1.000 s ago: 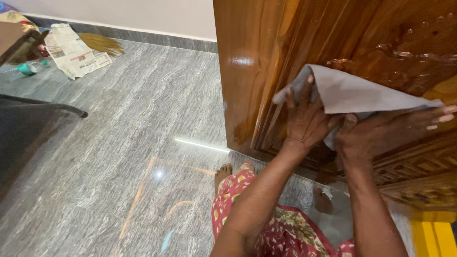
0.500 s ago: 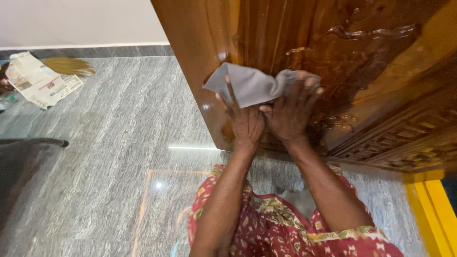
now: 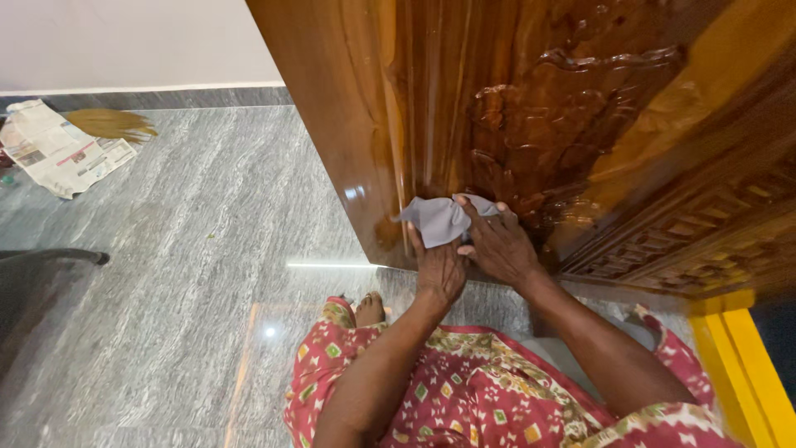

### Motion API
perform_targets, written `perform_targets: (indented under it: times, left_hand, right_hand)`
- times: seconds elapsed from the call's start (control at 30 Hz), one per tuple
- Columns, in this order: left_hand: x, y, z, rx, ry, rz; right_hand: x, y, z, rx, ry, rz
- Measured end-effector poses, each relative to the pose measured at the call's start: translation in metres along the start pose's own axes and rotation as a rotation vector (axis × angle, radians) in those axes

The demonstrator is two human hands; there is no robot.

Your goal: The person sits on the floor and wipes a wooden door with a gray cloth. They clean the carved panels and flat surfaces of the door using both hands.

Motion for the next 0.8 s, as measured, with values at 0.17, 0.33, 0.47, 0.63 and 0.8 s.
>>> perform_targets:
  times: [0.17,0.33,0.47,0.63,0.8]
  left_hand:
    - [0.02,0.035,0.02,-0.084,0.059,-0.217]
    - [0.055,0.078,0.044,-0.172,0.263,-0.26]
    - [0.044,0.104,0.059,-0.112,0.181,-0.248]
    - [0.021,0.137,0.064,-0.147,0.145,-0.31]
    - [0.019,0.17,0.069,-0.236,0.174,-0.462]
  right_hand:
    - [0.003,0.045,-0.022,-0.146,0.001,-0.004]
    - [0.019,0.096,-0.048,-0.326,0.034,0.044]
    - [0.025,0.121,-0.069,-0.379,0.033,-0.057]
    - [0.034,0.142,-0.09,-0.451,0.133,0.03]
    - [0.019,0.166,-0.116,-0.621,-0.138,0.158]
Point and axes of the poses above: each hand's wrist, its own z-axis towards the middle knuckle, its own x-axis out of the back of the hand, y = z × x, the point moved 10 cm from there along z, towards the middle knuckle, and after that the axes turned 1 degree about z, right-handed, at the moved point
